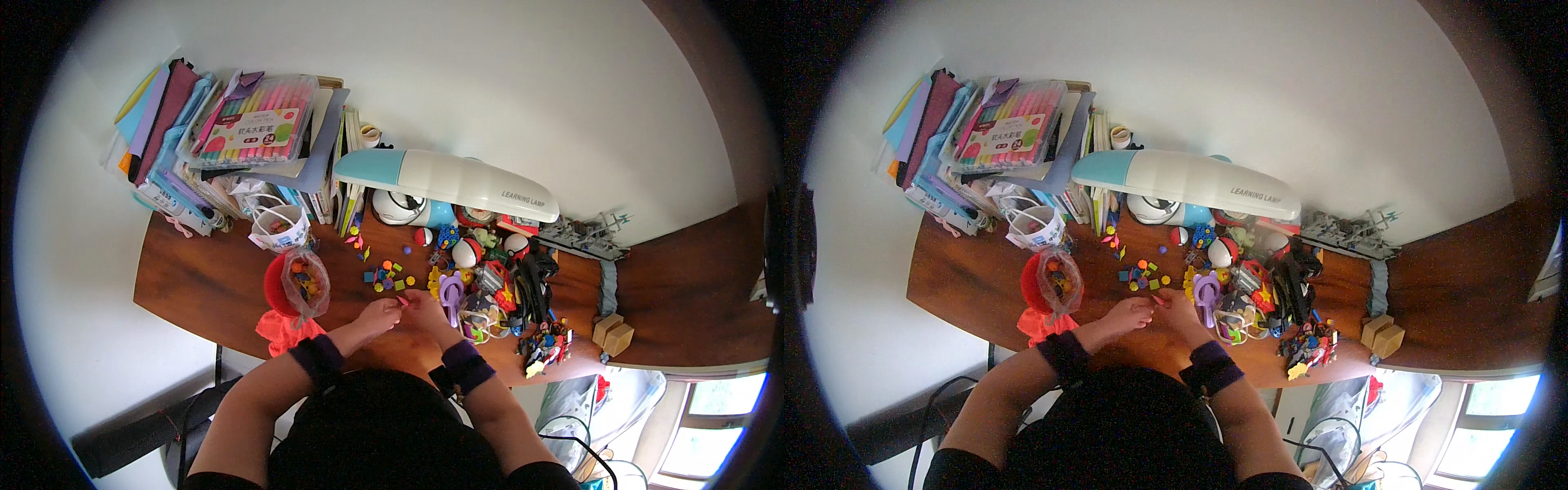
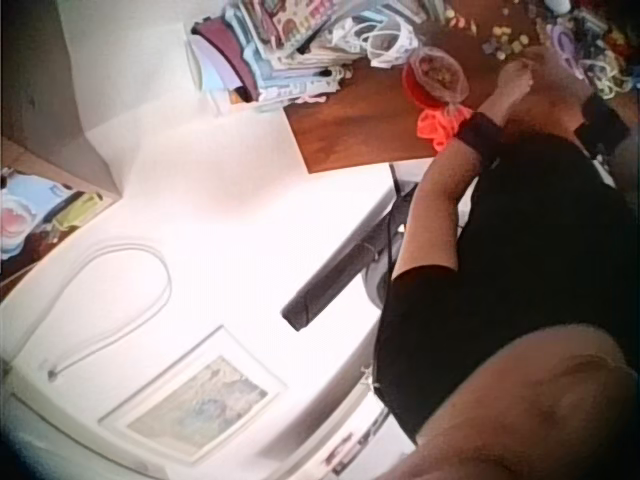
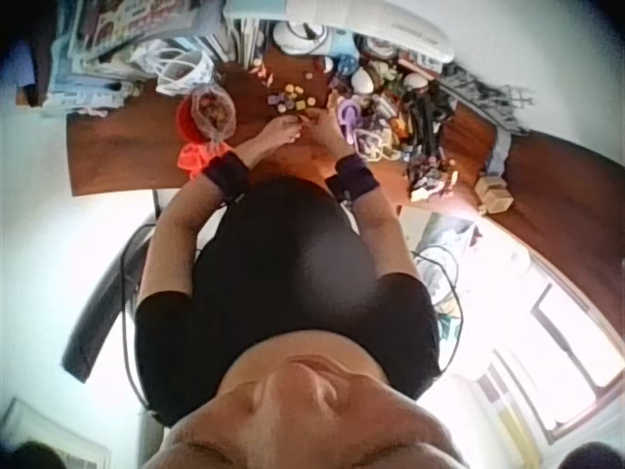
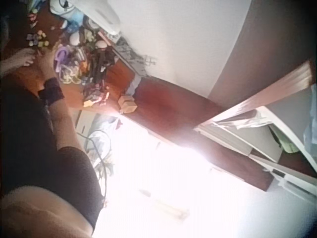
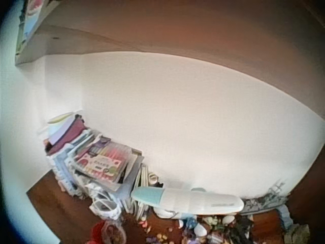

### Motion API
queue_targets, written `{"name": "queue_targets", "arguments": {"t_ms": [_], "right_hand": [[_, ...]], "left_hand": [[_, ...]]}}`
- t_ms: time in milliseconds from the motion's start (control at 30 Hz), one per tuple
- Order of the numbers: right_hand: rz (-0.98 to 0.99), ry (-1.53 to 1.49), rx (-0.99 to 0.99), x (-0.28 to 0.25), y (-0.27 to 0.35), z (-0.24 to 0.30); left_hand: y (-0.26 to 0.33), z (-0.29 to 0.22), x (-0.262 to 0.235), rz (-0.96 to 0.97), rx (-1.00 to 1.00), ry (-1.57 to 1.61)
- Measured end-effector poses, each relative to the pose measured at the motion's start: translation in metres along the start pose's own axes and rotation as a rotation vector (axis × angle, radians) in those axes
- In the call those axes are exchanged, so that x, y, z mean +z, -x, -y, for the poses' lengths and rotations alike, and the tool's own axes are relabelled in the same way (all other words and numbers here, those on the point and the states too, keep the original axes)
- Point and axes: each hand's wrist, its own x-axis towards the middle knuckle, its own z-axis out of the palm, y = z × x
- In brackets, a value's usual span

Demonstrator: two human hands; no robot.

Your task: The person assembles small colorful plastic toy pieces on a cluttered wooden desk. They pick up individual pieces from a pile and connect them together by hand, occasionally placing completed sections back on the table.

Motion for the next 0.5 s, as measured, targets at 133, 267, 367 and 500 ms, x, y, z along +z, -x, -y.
{"name": "queue_targets", "arguments": {"t_ms": [133,267,367,500], "right_hand": [[0.030,0.114,0.018,0.003,-0.005,-0.003],[0.143,0.050,0.096,0.006,-0.003,0.008],[0.100,-0.117,0.014,0.023,-0.008,-0.020],[0.137,-0.086,0.020,0.025,-0.005,-0.014]], "left_hand": [[-0.022,0.022,-0.009,-0.017,-0.177,0.164],[-0.021,0.015,-0.004,-0.178,-0.212,0.316],[-0.013,0.008,0.004,-0.181,-0.168,0.165],[-0.018,0.017,-0.002,-0.191,-0.203,0.182]]}}
